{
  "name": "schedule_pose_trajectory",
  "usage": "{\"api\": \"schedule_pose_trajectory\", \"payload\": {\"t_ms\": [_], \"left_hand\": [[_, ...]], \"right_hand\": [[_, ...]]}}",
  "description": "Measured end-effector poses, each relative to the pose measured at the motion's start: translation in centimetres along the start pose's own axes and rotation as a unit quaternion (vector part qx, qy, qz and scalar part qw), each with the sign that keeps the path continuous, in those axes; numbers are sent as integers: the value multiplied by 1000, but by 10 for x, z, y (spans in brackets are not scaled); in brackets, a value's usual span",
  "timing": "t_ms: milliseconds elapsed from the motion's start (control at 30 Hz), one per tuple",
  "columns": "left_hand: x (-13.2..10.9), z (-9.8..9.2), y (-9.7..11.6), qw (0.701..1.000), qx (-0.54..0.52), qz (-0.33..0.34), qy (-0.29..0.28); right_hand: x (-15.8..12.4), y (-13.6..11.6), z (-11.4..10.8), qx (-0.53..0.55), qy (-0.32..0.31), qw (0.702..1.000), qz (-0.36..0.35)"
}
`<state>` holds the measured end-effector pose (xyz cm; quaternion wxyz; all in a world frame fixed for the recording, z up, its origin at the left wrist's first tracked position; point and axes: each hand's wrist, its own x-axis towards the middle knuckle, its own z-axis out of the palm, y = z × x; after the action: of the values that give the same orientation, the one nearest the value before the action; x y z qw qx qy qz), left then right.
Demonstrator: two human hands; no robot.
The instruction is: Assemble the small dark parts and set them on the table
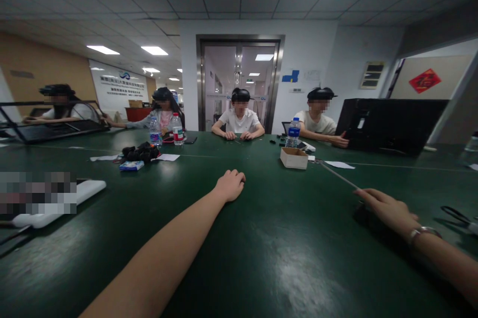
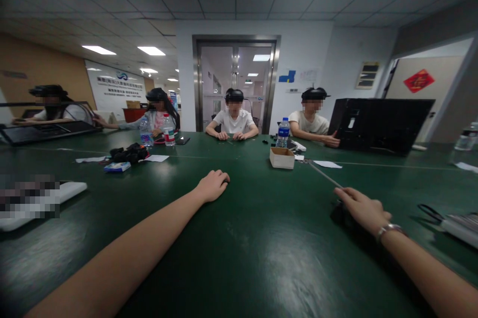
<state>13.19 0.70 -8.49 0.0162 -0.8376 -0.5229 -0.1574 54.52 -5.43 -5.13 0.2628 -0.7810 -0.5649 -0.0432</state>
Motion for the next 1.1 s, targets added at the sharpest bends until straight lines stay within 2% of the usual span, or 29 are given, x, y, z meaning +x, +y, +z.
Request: {"api": "schedule_pose_trajectory", "payload": {"t_ms": [67, 100, 200, 233, 333, 467, 533, 600, 733, 833, 1033, 1100], "left_hand": [[2, 0, 2, 1000, -3, -14, 5], [2, -1, 3, 1000, -6, -23, 7], [2, -2, 5, 998, -24, -48, 18], [2, -3, 5, 998, -34, -52, 24], [0, -2, 4, 995, -69, -67, 37], [-2, 1, 1, 988, -110, -86, 68], [-2, 2, -2, 987, -112, -87, 79], [-1, 3, -6, 986, -106, -102, 79], [0, 2, -14, 982, -101, -143, 69], [0, 2, -12, 987, -84, -118, 70], [-3, -5, 5, 996, -16, -58, 68], [-4, -8, 7, 996, 5, -45, 75]], "right_hand": [[-3, -23, -10, 1, 6, 999, 38], [-4, -37, -14, 4, 17, 999, 26], [-11, -89, -9, 18, 25, 997, -74], [-13, -107, -1, 38, 8, 993, -108], [-21, -159, 38, 146, -124, 959, -207], [-31, -224, 97, 210, -281, 918, -184], [-35, -251, 118, 284, -311, 890, -175], [-39, -270, 132, 350, -312, 871, -144], [-44, -280, 147, 395, -269, 867, -143], [-45, -275, 149, 423, -244, 863, -126], [-39, -269, 141, 472, -298, 825, -95], [-38, -269, 140, 470, -313, 820, -90]]}}
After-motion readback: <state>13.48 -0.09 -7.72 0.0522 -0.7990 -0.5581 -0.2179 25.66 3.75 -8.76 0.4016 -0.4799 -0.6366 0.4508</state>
